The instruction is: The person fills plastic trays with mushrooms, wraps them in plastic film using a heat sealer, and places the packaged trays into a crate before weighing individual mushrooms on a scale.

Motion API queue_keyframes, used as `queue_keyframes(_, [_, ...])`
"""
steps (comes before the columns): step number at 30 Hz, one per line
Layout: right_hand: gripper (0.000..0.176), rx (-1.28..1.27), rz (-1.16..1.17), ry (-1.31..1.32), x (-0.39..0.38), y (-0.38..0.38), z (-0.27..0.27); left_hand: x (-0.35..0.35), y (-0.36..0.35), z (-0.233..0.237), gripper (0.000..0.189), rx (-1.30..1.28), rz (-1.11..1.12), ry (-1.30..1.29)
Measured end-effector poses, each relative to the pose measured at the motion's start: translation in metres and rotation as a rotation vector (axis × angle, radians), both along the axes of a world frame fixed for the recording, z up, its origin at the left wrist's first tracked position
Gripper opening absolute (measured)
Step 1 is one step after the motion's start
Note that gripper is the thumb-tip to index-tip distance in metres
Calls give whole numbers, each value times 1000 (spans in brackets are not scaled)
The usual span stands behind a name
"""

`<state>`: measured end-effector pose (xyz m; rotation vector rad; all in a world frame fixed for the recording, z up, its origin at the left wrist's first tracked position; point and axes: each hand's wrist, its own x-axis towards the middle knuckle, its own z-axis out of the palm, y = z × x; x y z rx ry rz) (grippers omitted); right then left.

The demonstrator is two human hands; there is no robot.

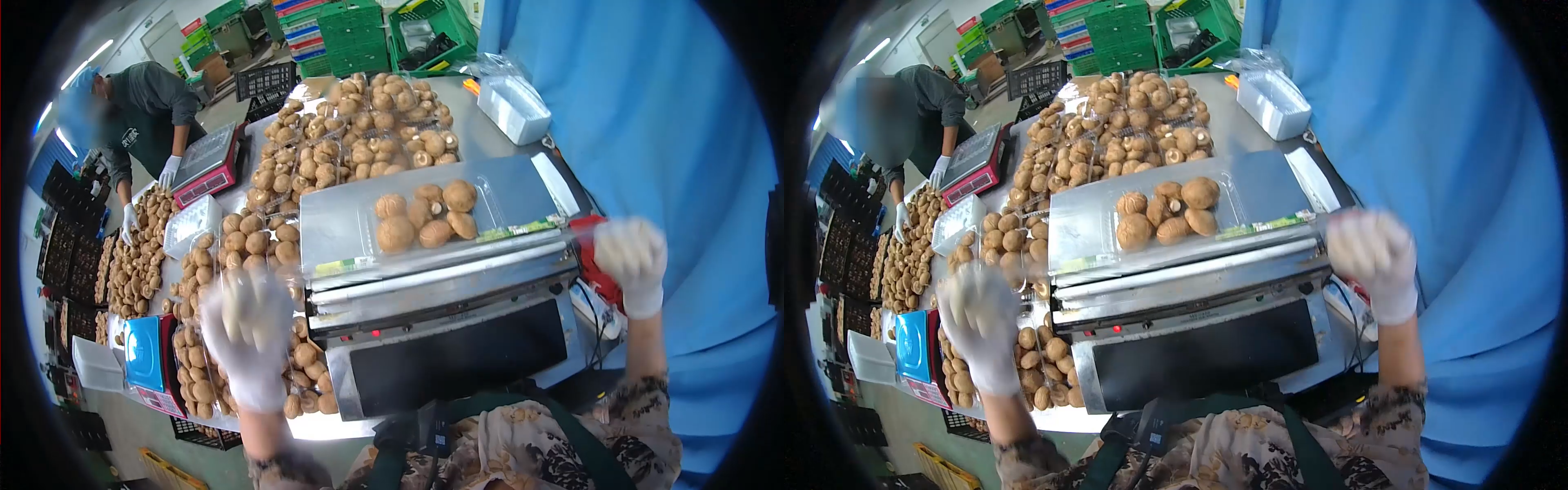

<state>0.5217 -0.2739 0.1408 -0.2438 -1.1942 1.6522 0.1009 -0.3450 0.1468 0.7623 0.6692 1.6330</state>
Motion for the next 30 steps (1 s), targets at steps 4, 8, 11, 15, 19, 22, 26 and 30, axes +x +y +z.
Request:
queue_keyframes(4, [30,300,-473,-317,-51,122,16,9,177,3,39,411,93,386])
queue_keyframes(8, [32,352,-349,-848,-71,200,-78,11,233,-84,39,-3,-209,1062])
queue_keyframes(11, [29,506,-308,-1043,-70,204,-115,1,236,-131,40,246,-250,1178])
queue_keyframes(15, [30,451,-259,-1177,-70,192,-101,2,218,-110,40,148,-397,1128])
queue_keyframes(19, [32,282,-242,-1123,-69,187,-92,0,203,-97,43,-29,-419,1000])
queue_keyframes(22, [37,74,-178,-1212,-65,182,-76,3,192,-80,42,-164,-387,895])
queue_keyframes(26, [40,-172,-33,-1156,-42,168,-86,-12,185,-85,38,-358,-420,902])
queue_keyframes(30, [35,-99,-281,-1093,-42,144,-101,-22,158,-102,29,-420,-315,852])
